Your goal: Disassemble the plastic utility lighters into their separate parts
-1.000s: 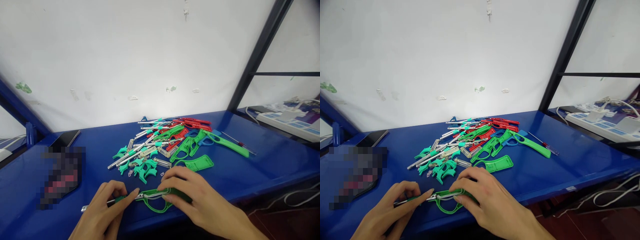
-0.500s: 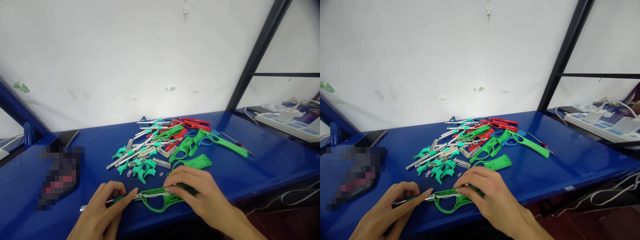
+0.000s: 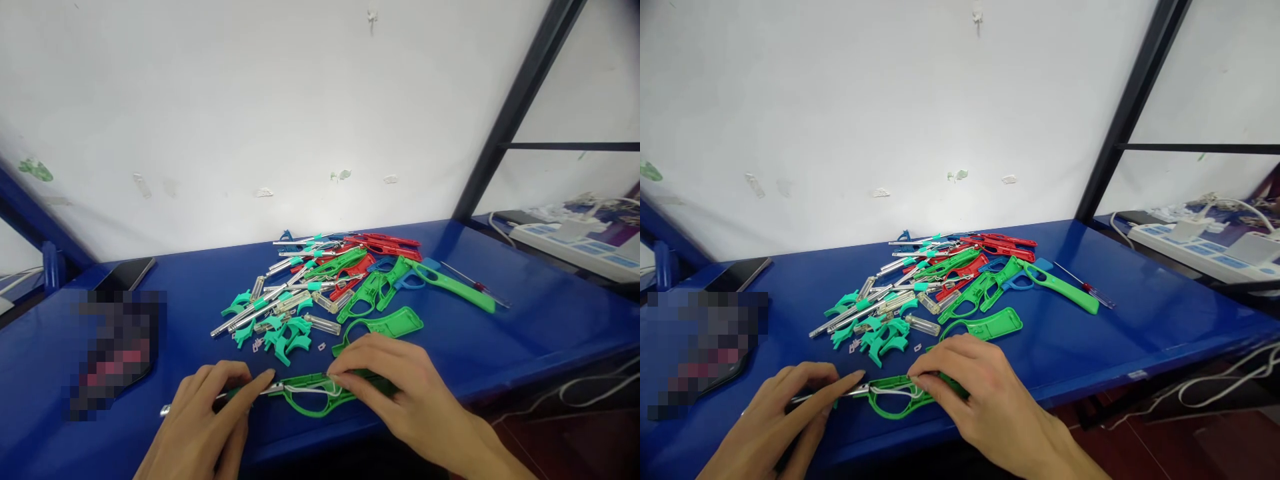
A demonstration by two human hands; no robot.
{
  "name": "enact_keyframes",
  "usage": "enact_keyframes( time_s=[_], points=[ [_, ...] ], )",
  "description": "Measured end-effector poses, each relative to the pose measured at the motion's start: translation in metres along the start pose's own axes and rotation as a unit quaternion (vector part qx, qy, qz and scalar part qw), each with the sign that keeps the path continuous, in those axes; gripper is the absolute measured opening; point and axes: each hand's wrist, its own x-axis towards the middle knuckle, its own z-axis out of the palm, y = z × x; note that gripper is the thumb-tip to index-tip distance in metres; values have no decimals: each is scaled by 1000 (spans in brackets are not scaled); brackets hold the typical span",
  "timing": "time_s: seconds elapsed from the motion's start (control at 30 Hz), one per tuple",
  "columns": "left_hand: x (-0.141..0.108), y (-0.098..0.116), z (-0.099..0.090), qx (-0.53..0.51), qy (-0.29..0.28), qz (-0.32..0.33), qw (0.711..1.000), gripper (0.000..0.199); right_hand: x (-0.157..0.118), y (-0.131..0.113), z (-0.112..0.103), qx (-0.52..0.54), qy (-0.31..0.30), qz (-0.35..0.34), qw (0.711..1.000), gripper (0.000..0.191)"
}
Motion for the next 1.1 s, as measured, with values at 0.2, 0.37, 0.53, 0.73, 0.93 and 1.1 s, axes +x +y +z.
enact_keyframes(
  time_s=[0.2, 0.37, 0.53, 0.73, 0.93, 1.1],
  points=[
    [23, 12, -6, 17, 5, 76, 997, 34, 1, -1, 0, 10, 1, 9, 1000, 7],
    [46, 14, -9, -4, -39, 149, 988, 24, 2, 0, 0, 14, -6, 16, 1000, 8],
    [53, 18, -10, -3, -54, 173, 983, 41, 0, 1, 0, 9, -15, 21, 1000, 9],
    [44, 14, -9, 35, -69, 188, 979, 53, 0, 2, 1, 7, -16, 23, 1000, 11],
    [33, 7, -4, 46, -95, 186, 977, 56, 0, 2, 1, 5, -22, 29, 999, 13],
    [31, 8, -2, 83, -79, 190, 975, 62, -1, 2, 0, 5, -22, 23, 999, 12]
  ],
)
